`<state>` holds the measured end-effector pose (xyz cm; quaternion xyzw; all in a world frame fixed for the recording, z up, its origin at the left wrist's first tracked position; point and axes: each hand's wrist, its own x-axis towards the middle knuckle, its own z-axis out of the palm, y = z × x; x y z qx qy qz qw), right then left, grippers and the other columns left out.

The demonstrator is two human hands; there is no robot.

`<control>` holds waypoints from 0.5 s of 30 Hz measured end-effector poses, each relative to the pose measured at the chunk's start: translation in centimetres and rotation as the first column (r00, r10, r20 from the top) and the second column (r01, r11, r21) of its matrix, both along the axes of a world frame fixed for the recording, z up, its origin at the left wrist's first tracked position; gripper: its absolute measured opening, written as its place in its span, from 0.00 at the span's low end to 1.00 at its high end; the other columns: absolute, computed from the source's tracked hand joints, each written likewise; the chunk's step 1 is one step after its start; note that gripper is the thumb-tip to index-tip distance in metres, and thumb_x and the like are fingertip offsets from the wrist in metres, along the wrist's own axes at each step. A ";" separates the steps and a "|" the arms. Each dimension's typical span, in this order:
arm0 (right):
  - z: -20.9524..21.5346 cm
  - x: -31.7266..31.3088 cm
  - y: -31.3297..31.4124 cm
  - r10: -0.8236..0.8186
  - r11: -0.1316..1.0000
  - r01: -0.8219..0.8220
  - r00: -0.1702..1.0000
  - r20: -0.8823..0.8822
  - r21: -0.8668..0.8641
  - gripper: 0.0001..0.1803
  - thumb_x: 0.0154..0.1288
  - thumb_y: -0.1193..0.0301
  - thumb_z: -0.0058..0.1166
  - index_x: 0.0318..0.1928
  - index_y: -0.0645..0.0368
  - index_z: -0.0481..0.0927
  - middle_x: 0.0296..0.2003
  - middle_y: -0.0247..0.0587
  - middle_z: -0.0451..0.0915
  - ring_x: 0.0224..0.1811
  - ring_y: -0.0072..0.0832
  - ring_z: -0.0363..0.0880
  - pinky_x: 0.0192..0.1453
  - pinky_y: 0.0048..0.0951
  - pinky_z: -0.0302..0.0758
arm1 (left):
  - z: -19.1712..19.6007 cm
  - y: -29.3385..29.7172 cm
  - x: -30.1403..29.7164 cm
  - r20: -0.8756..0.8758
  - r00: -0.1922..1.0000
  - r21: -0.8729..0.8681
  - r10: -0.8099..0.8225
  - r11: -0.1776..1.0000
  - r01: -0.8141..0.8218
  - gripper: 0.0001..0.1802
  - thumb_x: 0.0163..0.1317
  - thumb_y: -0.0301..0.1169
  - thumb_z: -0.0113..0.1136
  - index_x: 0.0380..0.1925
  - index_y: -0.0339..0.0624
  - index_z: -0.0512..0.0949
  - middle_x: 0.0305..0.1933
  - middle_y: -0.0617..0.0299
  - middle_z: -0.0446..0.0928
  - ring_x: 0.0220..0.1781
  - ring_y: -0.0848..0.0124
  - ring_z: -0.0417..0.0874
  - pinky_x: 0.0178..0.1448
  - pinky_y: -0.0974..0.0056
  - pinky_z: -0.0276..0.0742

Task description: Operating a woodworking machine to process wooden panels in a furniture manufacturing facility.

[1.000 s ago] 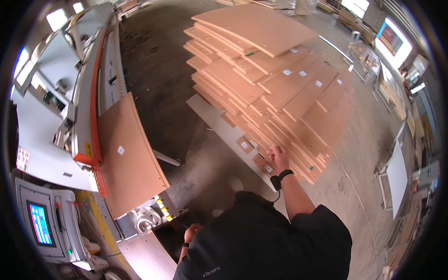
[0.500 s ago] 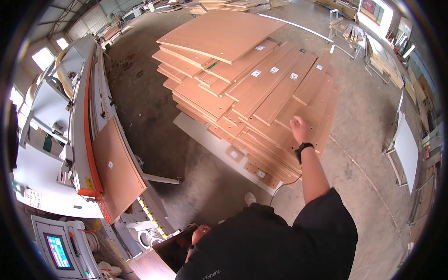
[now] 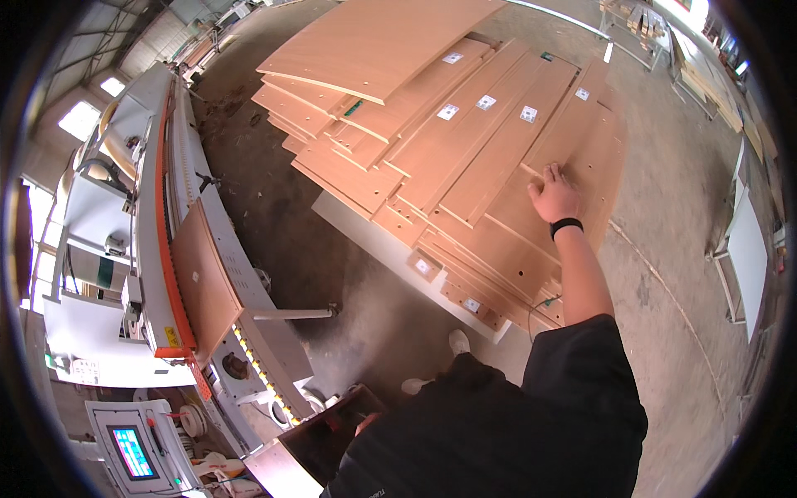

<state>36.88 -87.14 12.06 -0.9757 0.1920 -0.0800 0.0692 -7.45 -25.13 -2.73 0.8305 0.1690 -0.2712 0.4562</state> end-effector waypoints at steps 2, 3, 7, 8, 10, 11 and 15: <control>1.4 -2.8 1.9 0.051 0.995 -0.046 0.997 0.053 -0.087 0.36 0.65 0.50 0.57 0.68 0.58 0.73 0.72 0.51 0.68 0.68 0.42 0.75 0.73 0.56 0.66 | -0.4 -0.6 3.6 0.083 0.963 0.140 -0.256 0.960 0.243 0.14 0.66 0.35 0.59 0.50 0.50 0.81 0.46 0.57 0.85 0.47 0.55 0.86 0.48 0.57 0.82; 0.9 -4.6 2.5 0.090 0.990 -0.082 0.993 0.074 -0.115 0.35 0.65 0.50 0.57 0.66 0.58 0.74 0.70 0.51 0.71 0.67 0.43 0.76 0.72 0.55 0.67 | 0.7 -2.2 6.1 0.235 0.866 0.280 -0.441 0.884 0.374 0.11 0.69 0.36 0.58 0.45 0.45 0.81 0.42 0.57 0.85 0.44 0.62 0.87 0.47 0.58 0.82; 2.5 -12.3 12.0 0.331 0.943 -0.329 0.930 0.158 -0.042 0.28 0.64 0.52 0.59 0.57 0.57 0.81 0.61 0.49 0.80 0.57 0.44 0.82 0.64 0.54 0.73 | -0.8 -4.6 13.1 0.359 0.743 0.304 -0.566 0.823 0.480 0.10 0.68 0.37 0.59 0.42 0.43 0.80 0.41 0.55 0.82 0.41 0.61 0.86 0.42 0.59 0.83; 2.8 -14.6 13.8 0.368 0.928 -0.374 0.911 0.188 -0.003 0.25 0.63 0.53 0.60 0.55 0.55 0.83 0.58 0.48 0.82 0.54 0.44 0.83 0.61 0.52 0.75 | -0.3 -6.1 16.3 0.384 0.565 0.475 -0.731 0.680 0.558 0.13 0.73 0.38 0.57 0.43 0.39 0.80 0.40 0.56 0.83 0.40 0.68 0.87 0.43 0.63 0.83; 1.7 -18.5 15.2 0.438 0.841 -0.498 0.856 0.276 0.210 0.18 0.63 0.56 0.63 0.50 0.51 0.87 0.49 0.44 0.86 0.44 0.39 0.86 0.50 0.41 0.80 | 7.6 -13.6 21.5 -0.024 1.000 -0.305 0.004 0.952 -0.011 0.14 0.76 0.37 0.53 0.51 0.40 0.80 0.45 0.59 0.81 0.41 0.69 0.85 0.42 0.62 0.83; 1.5 -19.9 16.5 0.455 0.828 -0.517 0.845 0.281 0.217 0.18 0.63 0.56 0.63 0.50 0.51 0.87 0.49 0.44 0.86 0.44 0.39 0.86 0.50 0.41 0.80 | 9.4 -15.3 22.2 -0.021 0.979 -0.447 0.201 0.874 -0.189 0.15 0.77 0.38 0.53 0.54 0.40 0.78 0.46 0.61 0.80 0.42 0.70 0.83 0.43 0.63 0.83; 1.0 -21.9 17.0 0.215 0.602 -0.240 0.967 0.135 0.762 0.15 0.67 0.58 0.64 0.46 0.53 0.87 0.34 0.36 0.87 0.32 0.25 0.85 0.36 0.23 0.77 | 8.9 -16.1 24.7 0.138 0.910 -0.606 0.391 0.760 -0.235 0.17 0.77 0.38 0.55 0.59 0.41 0.76 0.46 0.61 0.80 0.44 0.72 0.81 0.43 0.64 0.81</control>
